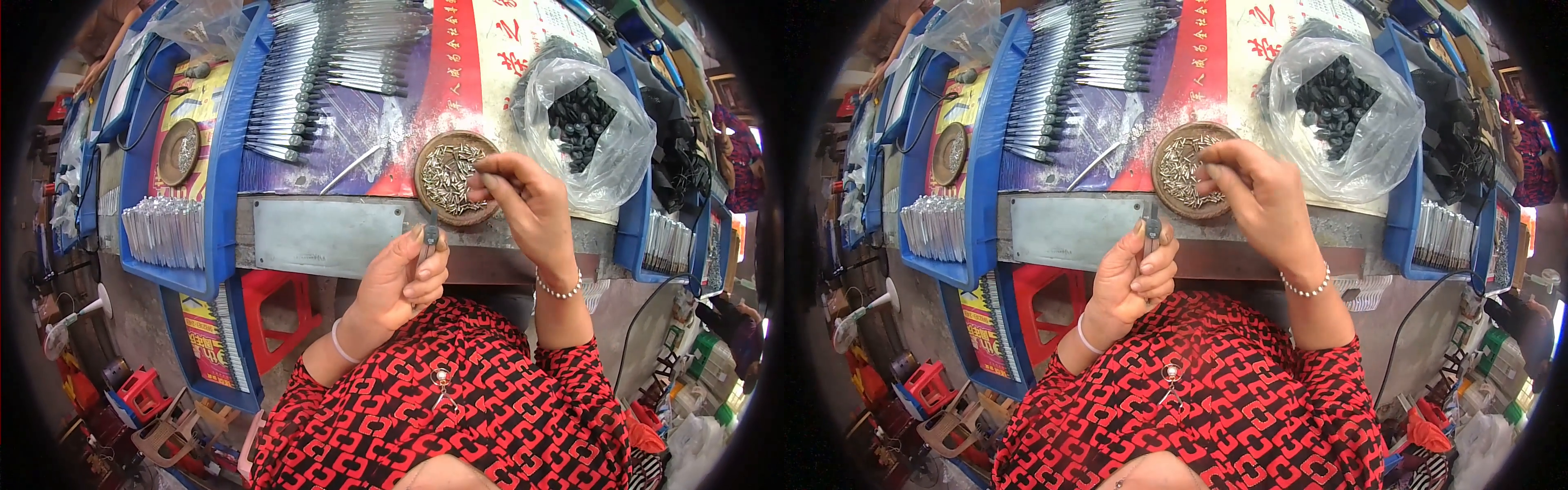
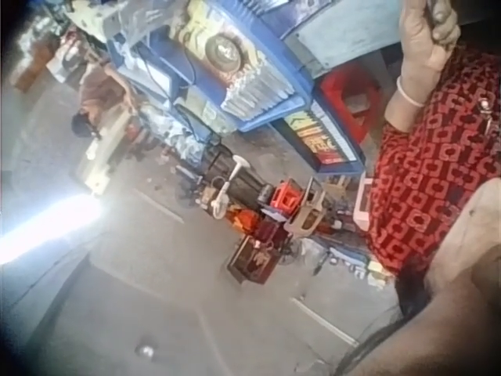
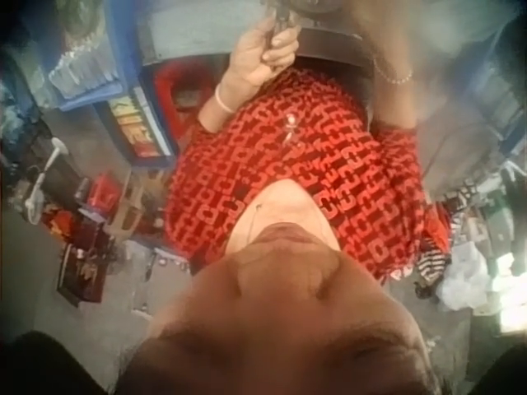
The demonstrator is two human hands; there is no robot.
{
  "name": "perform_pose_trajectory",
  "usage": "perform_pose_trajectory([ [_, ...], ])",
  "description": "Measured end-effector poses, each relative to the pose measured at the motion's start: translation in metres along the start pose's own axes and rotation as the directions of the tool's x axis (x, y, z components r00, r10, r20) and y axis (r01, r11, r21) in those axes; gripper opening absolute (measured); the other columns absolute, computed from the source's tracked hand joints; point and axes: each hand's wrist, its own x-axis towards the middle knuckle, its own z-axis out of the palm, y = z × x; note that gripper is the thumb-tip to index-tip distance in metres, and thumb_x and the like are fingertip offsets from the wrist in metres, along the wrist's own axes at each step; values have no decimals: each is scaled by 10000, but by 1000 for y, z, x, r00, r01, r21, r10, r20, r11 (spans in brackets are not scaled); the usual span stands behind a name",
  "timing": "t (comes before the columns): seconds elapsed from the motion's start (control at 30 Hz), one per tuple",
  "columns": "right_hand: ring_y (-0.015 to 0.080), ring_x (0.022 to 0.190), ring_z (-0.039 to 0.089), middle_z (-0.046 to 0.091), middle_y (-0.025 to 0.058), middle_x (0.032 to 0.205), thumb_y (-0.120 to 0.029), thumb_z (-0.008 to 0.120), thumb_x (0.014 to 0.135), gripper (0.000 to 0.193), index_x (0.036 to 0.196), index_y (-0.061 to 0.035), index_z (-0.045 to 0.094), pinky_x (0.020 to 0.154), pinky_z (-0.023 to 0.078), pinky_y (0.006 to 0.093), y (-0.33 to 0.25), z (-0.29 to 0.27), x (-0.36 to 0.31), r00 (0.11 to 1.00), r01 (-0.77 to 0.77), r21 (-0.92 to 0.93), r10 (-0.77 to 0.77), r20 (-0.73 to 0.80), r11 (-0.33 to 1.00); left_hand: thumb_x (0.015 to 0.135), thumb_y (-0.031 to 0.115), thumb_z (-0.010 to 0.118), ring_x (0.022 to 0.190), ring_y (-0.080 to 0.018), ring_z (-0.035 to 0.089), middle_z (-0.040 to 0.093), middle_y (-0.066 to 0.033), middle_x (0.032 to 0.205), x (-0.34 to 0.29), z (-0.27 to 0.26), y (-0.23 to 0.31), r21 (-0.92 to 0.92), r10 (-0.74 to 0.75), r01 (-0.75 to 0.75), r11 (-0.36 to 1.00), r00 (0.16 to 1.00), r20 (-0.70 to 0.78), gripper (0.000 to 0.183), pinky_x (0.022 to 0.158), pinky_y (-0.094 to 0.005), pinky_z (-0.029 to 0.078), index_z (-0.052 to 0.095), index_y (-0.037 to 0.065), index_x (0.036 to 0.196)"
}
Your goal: The person assembles small metal pins into plastic housings by hand at a factory workbench, creating assembled parts.
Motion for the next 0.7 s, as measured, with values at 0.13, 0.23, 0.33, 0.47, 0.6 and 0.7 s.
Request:
perform_pose_trajectory([
  [0.13,161,786,651,648,106,877,-15,515,912,119,1002,60,538,704,535,252,-9,7,-22,997,-71,430,62,34,900,968,330,442,450,-42,324,427,12,663,-2,2,-2,132,43,-39,991,999,-32,308,411,-183,259,505,35,1027],
  [0.23,126,752,641,652,89,880,-29,586,876,103,957,30,562,675,519,241,-6,14,-40,1000,-4,359,-7,29,933,968,332,438,454,-44,328,447,8,666,0,8,-7,189,77,-64,980,995,-64,302,419,-182,268,518,46,1017],
  [0.33,145,700,645,643,97,844,-4,636,823,90,895,17,586,614,513,254,-8,25,-53,997,75,301,-65,-41,951,968,333,436,462,-45,331,447,4,668,1,7,-13,228,103,-77,970,990,-100,291,430,-177,275,505,53,1005],
  [0.47,187,696,641,631,114,835,23,669,774,136,884,9,591,611,509,263,1,33,-58,956,292,143,-283,-82,946,967,319,442,484,-45,342,461,-5,683,1,3,-19,317,142,-106,943,985,-93,249,442,-171,290,481,77,1009],
  [0.6,207,711,615,604,125,859,22,706,731,179,868,2,592,608,501,276,4,34,-58,909,398,-21,-398,-122,917,948,332,483,463,-53,338,484,-6,684,-1,-6,-24,356,148,-105,928,985,-93,266,436,-181,283,473,126,1116],
  [0.7,200,708,604,590,120,867,10,718,725,189,864,1,590,602,498,278,8,35,-61,893,424,-63,-428,-138,904,945,322,492,484,-56,359,503,-16,702,-1,-9,-26,402,153,-119,908,987,-52,265,440,-181,290,470,127,1125],
])
